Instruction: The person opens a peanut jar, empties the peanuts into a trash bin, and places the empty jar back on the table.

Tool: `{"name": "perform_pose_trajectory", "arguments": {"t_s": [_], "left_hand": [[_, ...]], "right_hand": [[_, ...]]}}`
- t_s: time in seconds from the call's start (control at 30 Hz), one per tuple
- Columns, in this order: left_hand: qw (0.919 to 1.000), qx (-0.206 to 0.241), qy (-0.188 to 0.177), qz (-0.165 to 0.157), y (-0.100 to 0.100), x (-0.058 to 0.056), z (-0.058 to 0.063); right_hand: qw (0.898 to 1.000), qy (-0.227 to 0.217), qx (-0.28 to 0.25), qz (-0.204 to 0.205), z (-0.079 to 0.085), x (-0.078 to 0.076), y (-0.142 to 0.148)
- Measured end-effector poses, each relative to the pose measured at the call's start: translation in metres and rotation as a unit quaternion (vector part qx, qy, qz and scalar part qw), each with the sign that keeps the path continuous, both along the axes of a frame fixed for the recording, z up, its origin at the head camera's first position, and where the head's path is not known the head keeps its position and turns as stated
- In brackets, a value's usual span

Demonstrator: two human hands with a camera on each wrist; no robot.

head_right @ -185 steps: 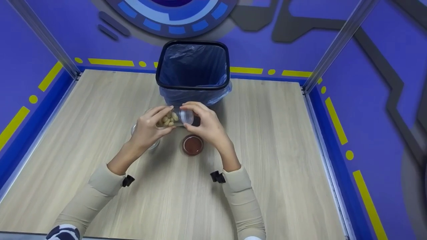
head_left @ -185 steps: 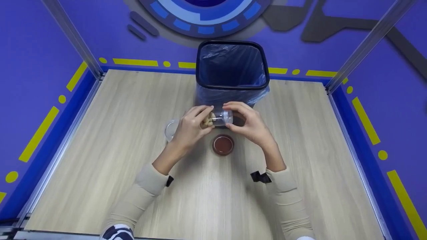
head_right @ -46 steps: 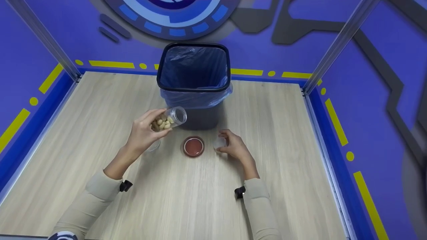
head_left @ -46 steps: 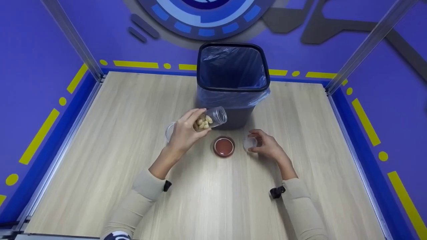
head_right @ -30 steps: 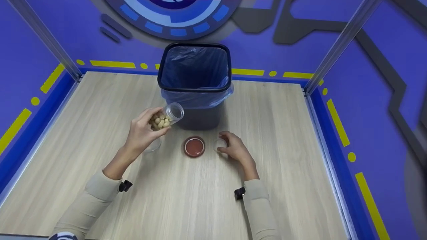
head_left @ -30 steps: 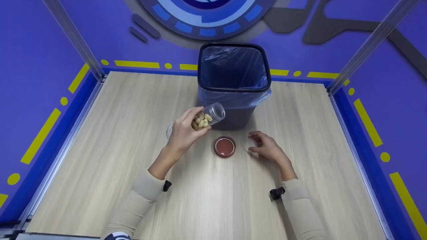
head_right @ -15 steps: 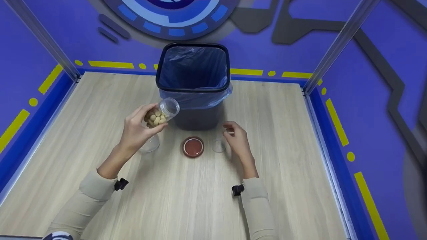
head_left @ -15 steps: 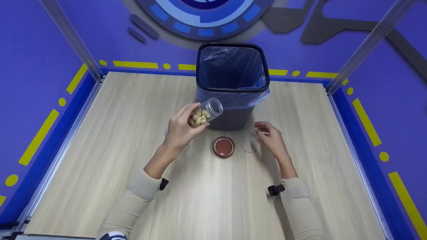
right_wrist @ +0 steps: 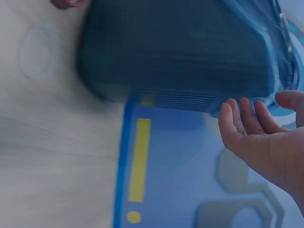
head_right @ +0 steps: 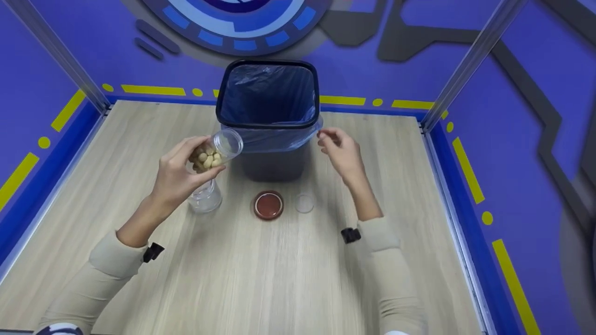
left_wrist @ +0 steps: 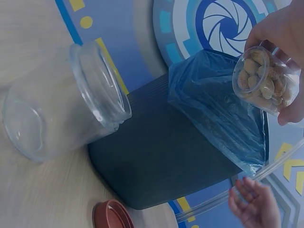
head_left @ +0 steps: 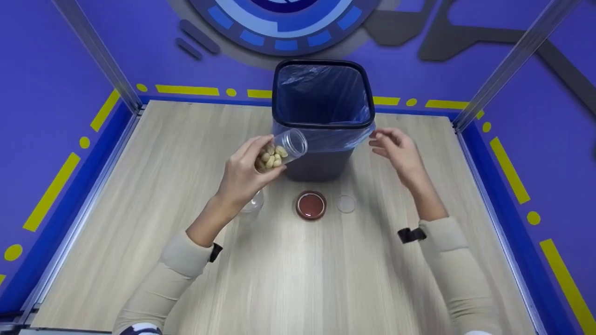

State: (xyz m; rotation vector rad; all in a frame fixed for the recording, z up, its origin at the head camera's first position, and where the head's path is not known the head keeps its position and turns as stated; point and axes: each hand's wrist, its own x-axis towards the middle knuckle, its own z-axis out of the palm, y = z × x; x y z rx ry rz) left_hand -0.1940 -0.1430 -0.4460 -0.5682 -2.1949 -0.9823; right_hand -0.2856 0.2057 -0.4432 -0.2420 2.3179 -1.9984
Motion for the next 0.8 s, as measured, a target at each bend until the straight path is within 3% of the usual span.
{"name": "perform_pose_trajectory", "arguments": {"t_s": [0.17,0.37,0.63,0.8], "left_hand": [[0.9999,-0.005,0.007,-0.006,0.0,0.002,0.009],[0.9996,-0.017,0.016,-0.015,0.0,0.001,0.016],[0.9989,-0.043,0.013,-0.015,0.0,0.0,0.022],[0.9976,-0.066,0.019,-0.011,0.0,-0.005,0.031]], "right_hand": [[0.998,-0.061,-0.011,0.016,0.041,-0.018,-0.001],[0.99,-0.126,0.023,0.055,0.073,-0.042,0.0],[0.971,-0.183,0.102,0.112,0.087,-0.067,-0.009],[0.966,-0.213,0.086,0.123,0.086,-0.075,-0.013]]}}
